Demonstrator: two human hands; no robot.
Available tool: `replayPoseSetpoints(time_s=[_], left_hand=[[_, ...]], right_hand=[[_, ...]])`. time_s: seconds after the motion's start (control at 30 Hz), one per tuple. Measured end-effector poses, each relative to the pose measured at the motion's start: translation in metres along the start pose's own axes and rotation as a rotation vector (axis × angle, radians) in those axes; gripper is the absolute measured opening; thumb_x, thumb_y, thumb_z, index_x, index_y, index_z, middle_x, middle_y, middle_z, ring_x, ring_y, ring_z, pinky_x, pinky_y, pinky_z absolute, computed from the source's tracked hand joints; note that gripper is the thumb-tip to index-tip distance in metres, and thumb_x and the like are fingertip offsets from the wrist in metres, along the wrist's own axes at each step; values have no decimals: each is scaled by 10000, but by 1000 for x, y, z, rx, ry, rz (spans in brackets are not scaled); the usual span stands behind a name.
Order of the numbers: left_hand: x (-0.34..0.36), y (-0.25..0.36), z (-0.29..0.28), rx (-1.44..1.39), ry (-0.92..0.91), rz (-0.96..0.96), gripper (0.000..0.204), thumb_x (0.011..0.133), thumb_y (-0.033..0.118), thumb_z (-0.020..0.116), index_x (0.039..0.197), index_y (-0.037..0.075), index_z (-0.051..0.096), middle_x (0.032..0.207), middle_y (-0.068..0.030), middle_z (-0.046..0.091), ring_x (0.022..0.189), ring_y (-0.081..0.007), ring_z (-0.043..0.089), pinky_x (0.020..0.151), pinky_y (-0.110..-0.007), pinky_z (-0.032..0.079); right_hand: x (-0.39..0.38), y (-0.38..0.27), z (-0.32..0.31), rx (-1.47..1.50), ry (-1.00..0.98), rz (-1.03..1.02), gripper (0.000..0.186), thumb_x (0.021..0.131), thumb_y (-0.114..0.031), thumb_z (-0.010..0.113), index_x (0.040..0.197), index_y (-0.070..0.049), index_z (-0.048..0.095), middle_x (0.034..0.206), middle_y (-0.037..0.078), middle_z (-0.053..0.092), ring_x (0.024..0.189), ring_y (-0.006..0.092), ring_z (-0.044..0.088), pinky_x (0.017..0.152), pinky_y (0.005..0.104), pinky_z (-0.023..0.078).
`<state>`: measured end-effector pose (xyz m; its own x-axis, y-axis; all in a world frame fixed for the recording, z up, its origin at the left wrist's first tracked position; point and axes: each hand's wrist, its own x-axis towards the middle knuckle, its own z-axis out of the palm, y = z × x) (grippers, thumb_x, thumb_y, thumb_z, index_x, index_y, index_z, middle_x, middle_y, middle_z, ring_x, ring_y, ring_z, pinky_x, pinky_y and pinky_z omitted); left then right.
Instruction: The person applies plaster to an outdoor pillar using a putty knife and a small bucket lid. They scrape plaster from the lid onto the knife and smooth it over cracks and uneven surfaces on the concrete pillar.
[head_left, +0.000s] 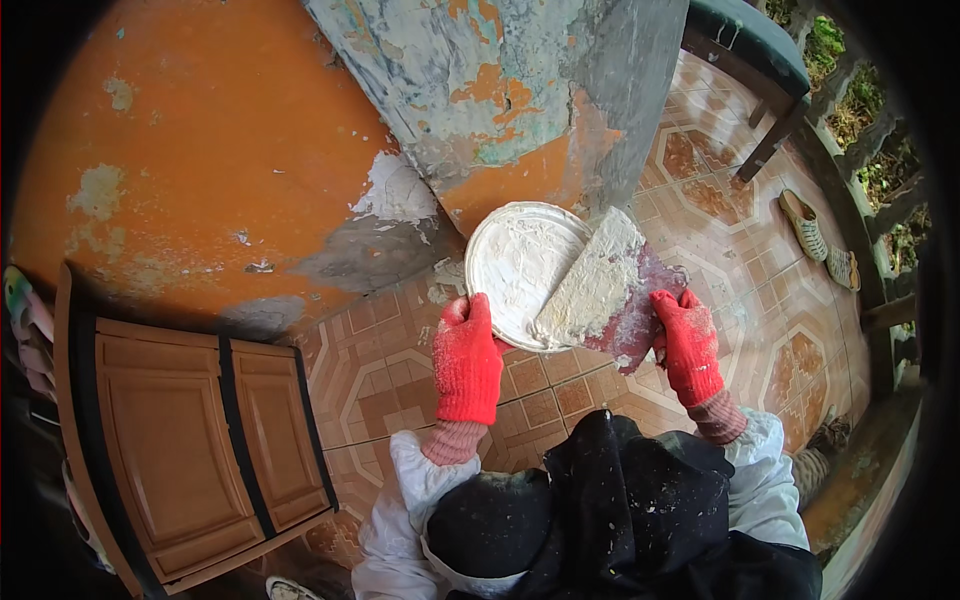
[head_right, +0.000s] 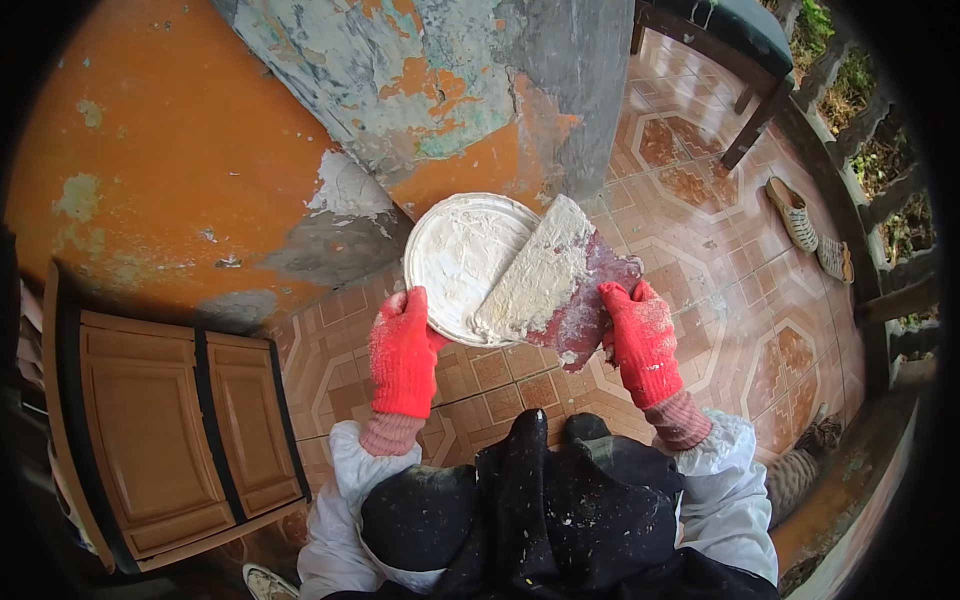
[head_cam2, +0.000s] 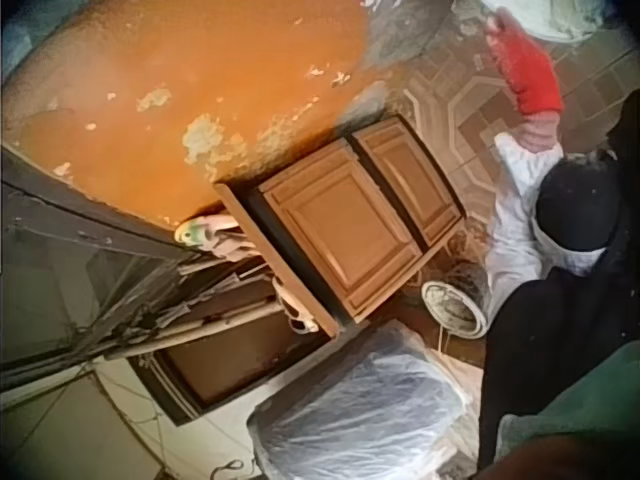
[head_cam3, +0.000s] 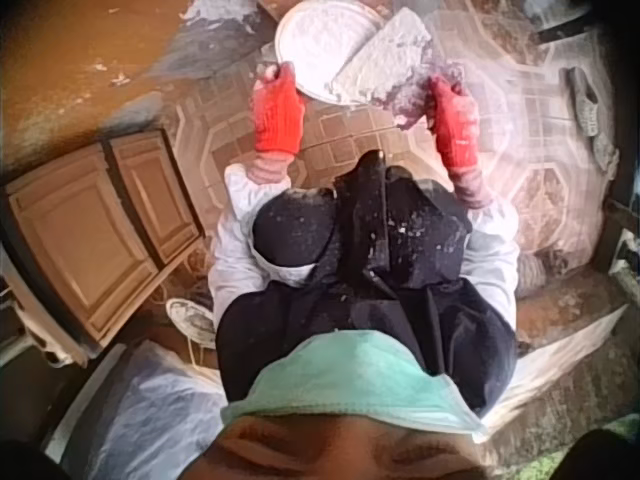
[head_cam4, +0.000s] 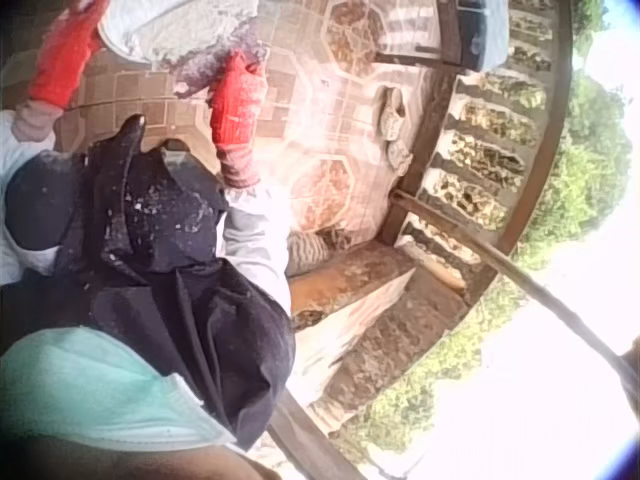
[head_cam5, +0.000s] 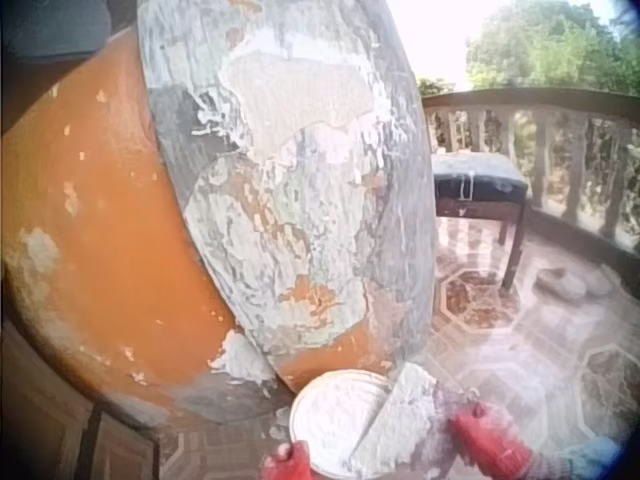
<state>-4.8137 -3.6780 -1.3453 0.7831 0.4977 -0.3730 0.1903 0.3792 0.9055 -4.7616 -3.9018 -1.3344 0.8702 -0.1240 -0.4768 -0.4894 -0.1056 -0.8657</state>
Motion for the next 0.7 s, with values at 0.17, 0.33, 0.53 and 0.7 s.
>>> replayPoseSetpoints(time_s=[0.17,0.33,0.53,0.7], left_hand=[[1,-10,-6,-24,-16,1,191,903,164,507,963,-17,522,904,-86,595,756,-158,609,656,-315,546],[2,-14,-13,-43,11,-31,194,900,159,508,980,-17,518,923,-98,596,770,-174,616,654,-320,553],[2,2,-7,43,-42,-78,218,889,166,520,989,-28,521,939,-116,597,762,-189,625,634,-332,564],[1,13,1,58,-126,-96,226,890,168,517,989,-36,523,907,-121,603,741,-195,630,610,-327,566]], right_hand=[[-3,8,4,72,-86,62,248,826,-294,574,765,-67,495,524,5,453,341,89,391,325,227,311],[5,21,-6,191,-214,95,232,819,-290,584,760,-81,501,522,-29,412,367,63,346,358,204,282],[10,26,-15,221,-376,142,177,835,-219,570,759,-67,519,558,-30,430,395,53,356,371,202,274],[10,35,-18,133,-466,174,230,808,-264,608,691,-73,558,487,-27,439,378,55,380,356,195,279]])
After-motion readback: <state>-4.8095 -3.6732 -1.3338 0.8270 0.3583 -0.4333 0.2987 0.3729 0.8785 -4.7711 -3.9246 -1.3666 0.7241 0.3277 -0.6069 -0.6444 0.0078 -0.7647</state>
